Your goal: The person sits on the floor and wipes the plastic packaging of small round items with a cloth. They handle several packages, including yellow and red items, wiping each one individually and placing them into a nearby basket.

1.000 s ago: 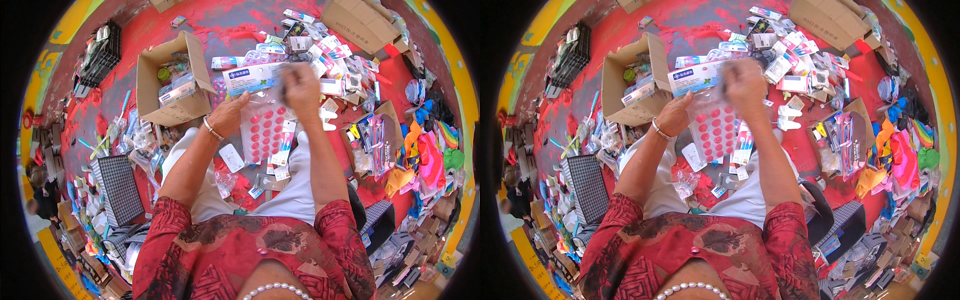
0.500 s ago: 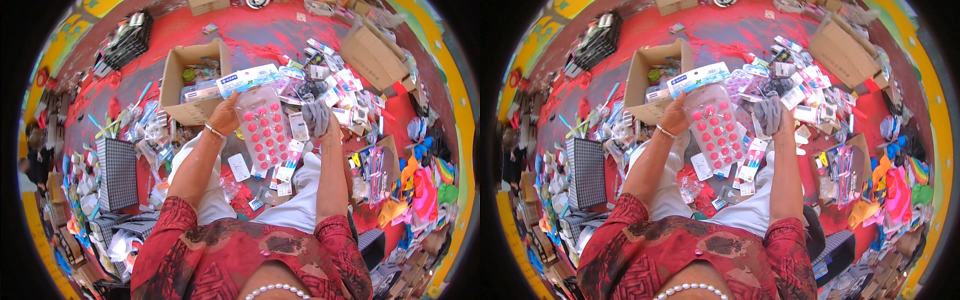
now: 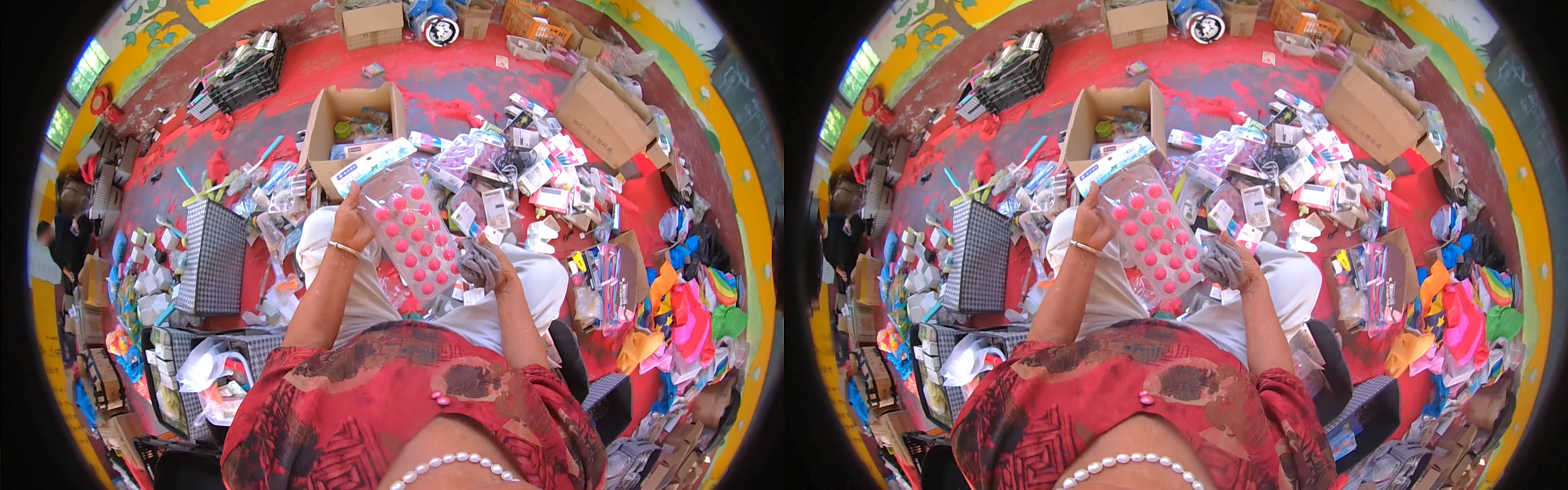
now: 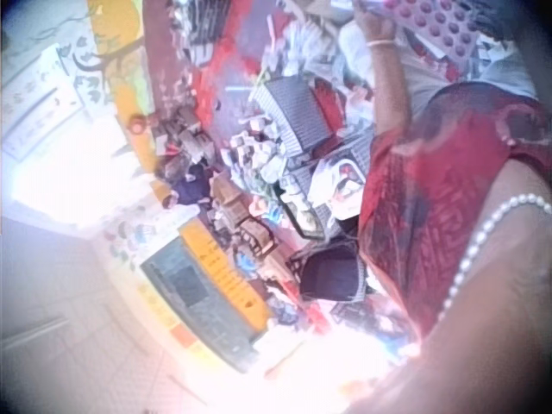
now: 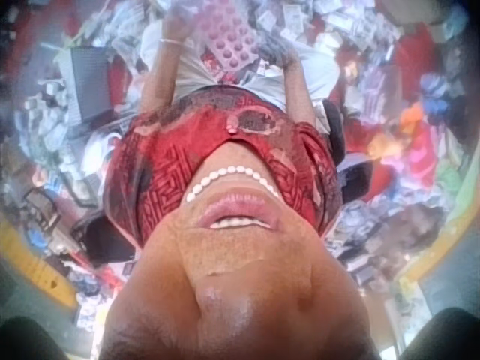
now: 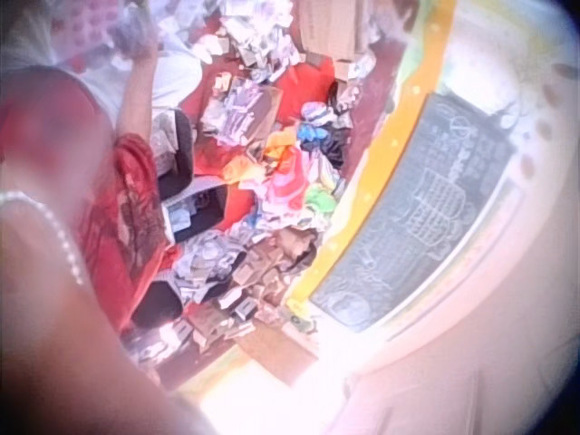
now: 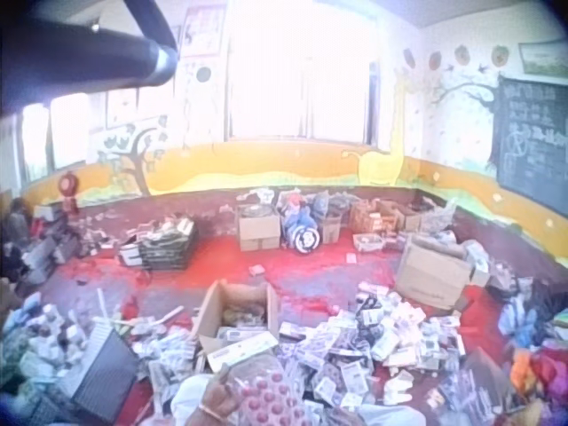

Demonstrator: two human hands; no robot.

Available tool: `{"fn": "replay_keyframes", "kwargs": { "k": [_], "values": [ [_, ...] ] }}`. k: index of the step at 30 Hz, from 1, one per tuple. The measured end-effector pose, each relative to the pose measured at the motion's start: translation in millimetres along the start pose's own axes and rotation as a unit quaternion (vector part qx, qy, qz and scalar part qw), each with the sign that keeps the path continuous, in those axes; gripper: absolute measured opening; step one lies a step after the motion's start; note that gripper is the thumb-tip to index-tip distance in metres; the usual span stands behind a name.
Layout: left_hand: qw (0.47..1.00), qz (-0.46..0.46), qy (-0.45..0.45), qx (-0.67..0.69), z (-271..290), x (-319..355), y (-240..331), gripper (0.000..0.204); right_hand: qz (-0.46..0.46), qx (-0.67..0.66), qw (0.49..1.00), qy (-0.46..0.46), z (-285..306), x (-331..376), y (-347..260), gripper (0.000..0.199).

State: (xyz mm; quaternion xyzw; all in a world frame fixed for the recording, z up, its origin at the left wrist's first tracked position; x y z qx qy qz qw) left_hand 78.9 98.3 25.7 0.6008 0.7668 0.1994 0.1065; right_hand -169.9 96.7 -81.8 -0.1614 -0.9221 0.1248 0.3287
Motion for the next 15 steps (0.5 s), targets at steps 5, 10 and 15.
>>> {"fn": "replay_keyframes", "kwargs": {
  "k": [5,10,15],
  "values": [
    [0.997,-0.007,-0.07,-0.031,-29,16,34,0.055,0.024,0.156,0.986,0.055,4,27,13,0.044],
    [0.938,-0.17,-0.172,-0.249,-66,31,67,0.053,0.122,0.051,0.894,-0.429,-65,42,32,0.023],
    [0.987,-0.057,-0.151,0.027,-79,39,53,0.056,0.102,0.09,0.991,-0.013,-3,24,39,0.058]
  ]
}}
Point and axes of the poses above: each hand's wrist, its own x-axis away from the middle knuckle, its own z-axis out of the back of the hand, y = z × x, the point moved 8 cm from there along -x, towards the middle knuckle, and after that the axes turned 11 degrees about -z, right-handed, at the moved point
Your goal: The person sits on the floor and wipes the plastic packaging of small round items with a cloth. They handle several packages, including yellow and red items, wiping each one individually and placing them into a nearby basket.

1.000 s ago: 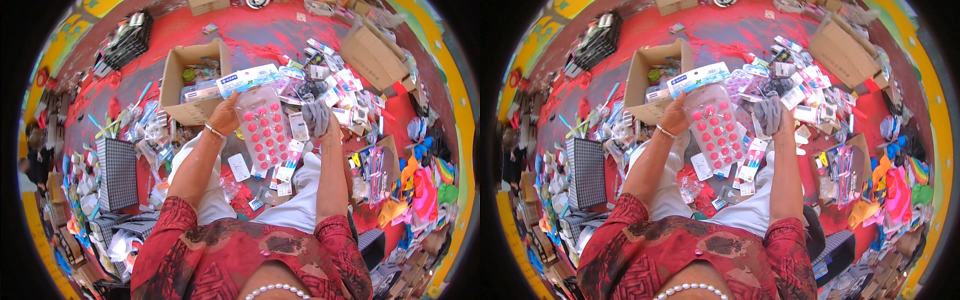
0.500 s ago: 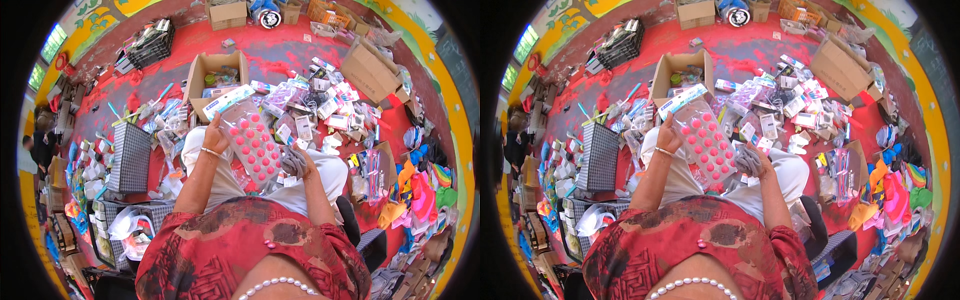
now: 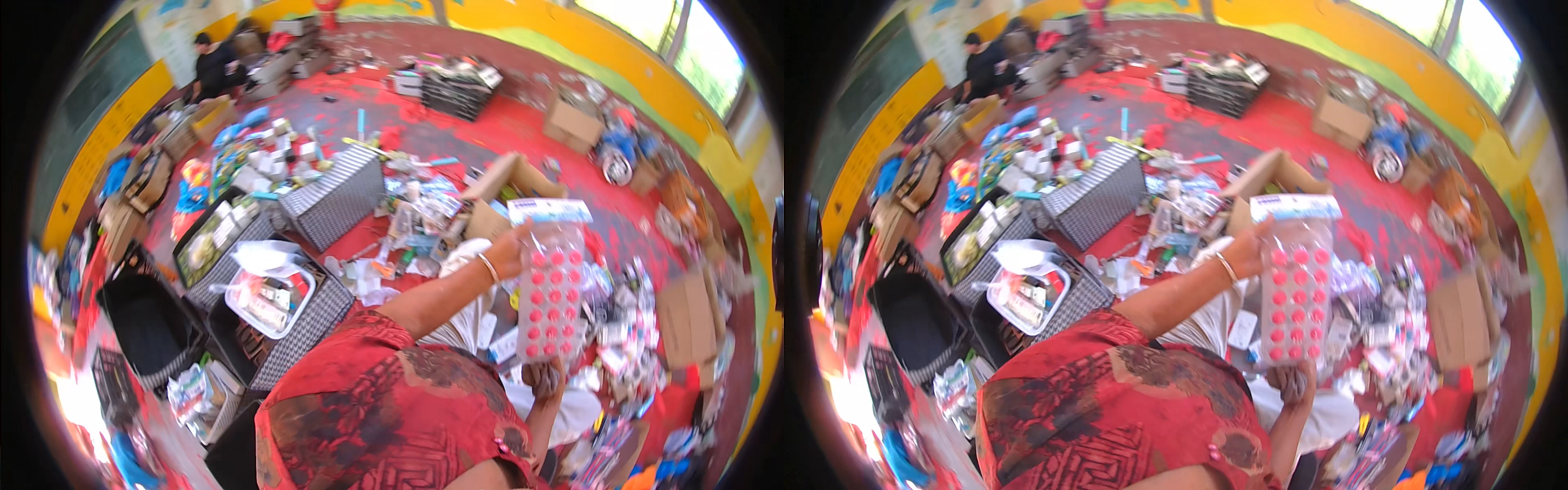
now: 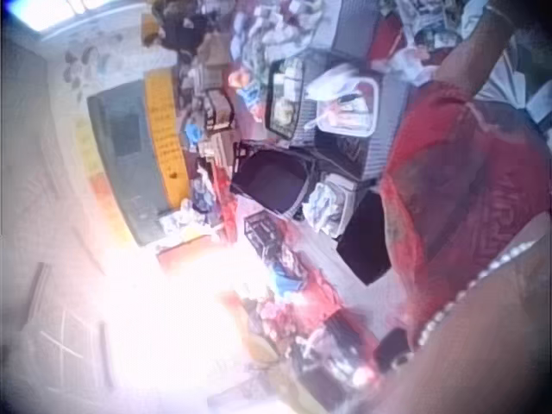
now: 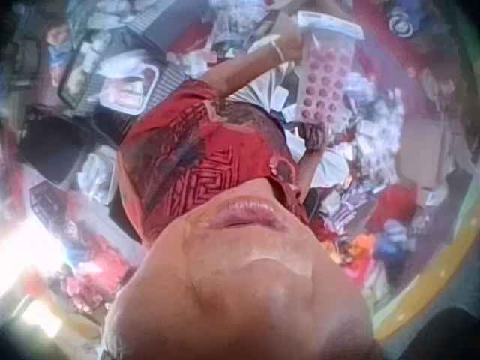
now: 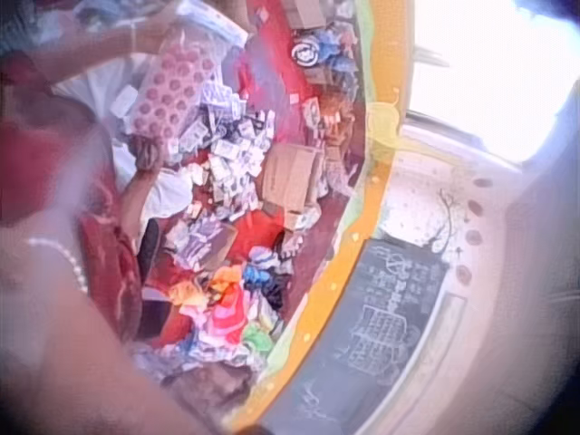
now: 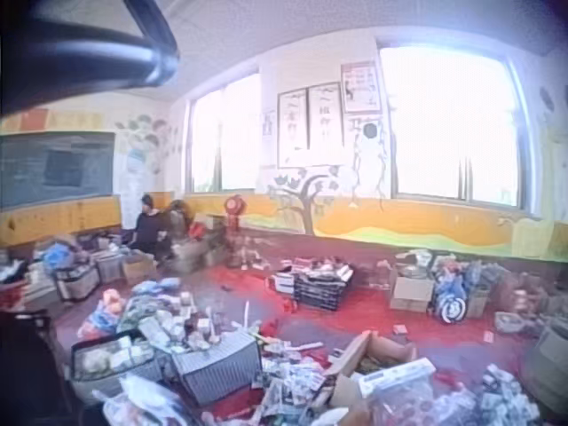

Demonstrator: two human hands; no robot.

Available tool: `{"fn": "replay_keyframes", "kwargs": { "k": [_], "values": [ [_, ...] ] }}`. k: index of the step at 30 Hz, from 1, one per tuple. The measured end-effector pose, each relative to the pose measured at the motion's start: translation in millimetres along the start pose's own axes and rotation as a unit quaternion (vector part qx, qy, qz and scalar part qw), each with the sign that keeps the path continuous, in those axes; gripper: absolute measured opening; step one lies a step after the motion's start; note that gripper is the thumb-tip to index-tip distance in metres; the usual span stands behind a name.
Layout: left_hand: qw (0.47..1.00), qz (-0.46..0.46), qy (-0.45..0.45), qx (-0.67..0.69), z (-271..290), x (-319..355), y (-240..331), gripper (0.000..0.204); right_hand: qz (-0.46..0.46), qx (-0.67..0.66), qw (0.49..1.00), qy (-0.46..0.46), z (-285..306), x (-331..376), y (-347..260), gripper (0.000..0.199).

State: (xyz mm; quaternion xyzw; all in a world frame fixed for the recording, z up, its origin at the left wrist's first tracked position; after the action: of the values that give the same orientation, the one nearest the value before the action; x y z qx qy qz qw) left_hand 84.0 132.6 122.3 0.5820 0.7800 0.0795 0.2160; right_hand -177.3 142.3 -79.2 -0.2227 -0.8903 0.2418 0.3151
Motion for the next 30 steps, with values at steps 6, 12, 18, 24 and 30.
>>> {"fn": "replay_keyframes", "kwargs": {
  "k": [6,12,18,24,30],
  "values": [
    [0.997,0.011,-0.005,0.076,-11,-5,-16,0.055,0.053,-0.041,0.995,-0.077,-19,26,-28,0.06],
    [0.997,-0.001,-0.007,0.078,-15,-11,-23,0.053,0.124,0.011,0.992,-0.027,-50,37,-48,0.054],
    [0.999,-0.02,0.03,0.025,-5,-9,-7,0.058,0.135,0.085,0.987,-0.014,-59,22,-58,0.044],
    [1.0,-0.014,0.0,-0.007,-9,-9,-6,0.064,0.169,0.114,0.979,-0.023,-65,20,-71,0.032],
    [0.986,0.028,0.026,-0.164,-4,1,-35,0.07,0.236,0.128,0.961,0.069,-72,29,-98,0.03]
  ]
}}
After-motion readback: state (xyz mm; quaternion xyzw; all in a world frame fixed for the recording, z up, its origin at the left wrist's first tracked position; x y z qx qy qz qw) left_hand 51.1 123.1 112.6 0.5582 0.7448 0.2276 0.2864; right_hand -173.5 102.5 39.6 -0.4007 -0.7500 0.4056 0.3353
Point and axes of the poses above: each hand's wrist, its own x-axis away from the middle knuckle, its own z-axis out of the back of the hand, y = z × x, the point moved 8 cm from there along -x, towards the middle knuckle, and after that the axes turned 11 degrees about -z, right-handed, at the moved point
